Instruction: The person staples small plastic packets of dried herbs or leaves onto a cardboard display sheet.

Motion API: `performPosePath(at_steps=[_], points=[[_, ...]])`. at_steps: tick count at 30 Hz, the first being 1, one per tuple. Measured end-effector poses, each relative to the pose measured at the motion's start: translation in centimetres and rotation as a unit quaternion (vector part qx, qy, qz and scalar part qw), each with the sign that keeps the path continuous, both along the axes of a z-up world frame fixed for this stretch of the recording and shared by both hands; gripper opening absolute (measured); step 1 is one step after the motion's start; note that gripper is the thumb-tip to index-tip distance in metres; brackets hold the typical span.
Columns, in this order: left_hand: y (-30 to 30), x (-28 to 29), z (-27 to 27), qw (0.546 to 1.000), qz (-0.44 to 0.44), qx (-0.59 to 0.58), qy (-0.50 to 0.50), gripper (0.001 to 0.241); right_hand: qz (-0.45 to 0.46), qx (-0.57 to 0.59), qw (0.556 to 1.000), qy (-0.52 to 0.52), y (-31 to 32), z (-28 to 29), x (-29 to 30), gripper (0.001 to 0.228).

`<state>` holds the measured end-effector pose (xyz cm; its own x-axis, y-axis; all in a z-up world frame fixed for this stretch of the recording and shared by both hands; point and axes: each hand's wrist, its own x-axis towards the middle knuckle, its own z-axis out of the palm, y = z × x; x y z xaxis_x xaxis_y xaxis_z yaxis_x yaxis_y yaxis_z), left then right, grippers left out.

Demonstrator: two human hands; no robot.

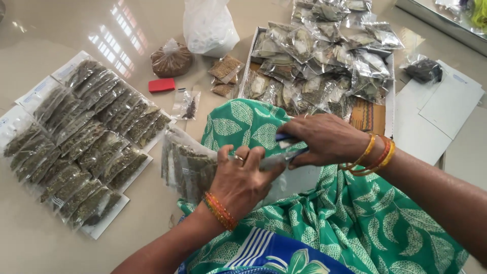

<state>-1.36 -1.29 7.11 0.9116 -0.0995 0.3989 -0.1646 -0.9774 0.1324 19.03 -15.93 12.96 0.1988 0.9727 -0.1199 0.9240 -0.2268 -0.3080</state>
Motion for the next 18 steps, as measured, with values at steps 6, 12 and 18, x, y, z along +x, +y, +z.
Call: performPosePath(at_steps=[6, 12, 18], points=[[0.2, -0.2, -0.5, 0.999, 0.001, 0.015, -0.051, 0.038, 0.050, -0.110, 0.993, 0.000, 0.3, -1.1, -0.4, 0.076], [0.8, 0.5, -0.8, 0.999, -0.027, -0.011, -0.035, 0.037, 0.073, -0.025, 0.997, -0.005, -0.8, -3.7, -0.5, 0.054], [1.4, 1.4, -0.7, 0.999, -0.035, -0.031, 0.010, 0.048, 0.021, -0.073, 0.997, -0.035, -0.2, -2.7, -1.8, 0.033]])
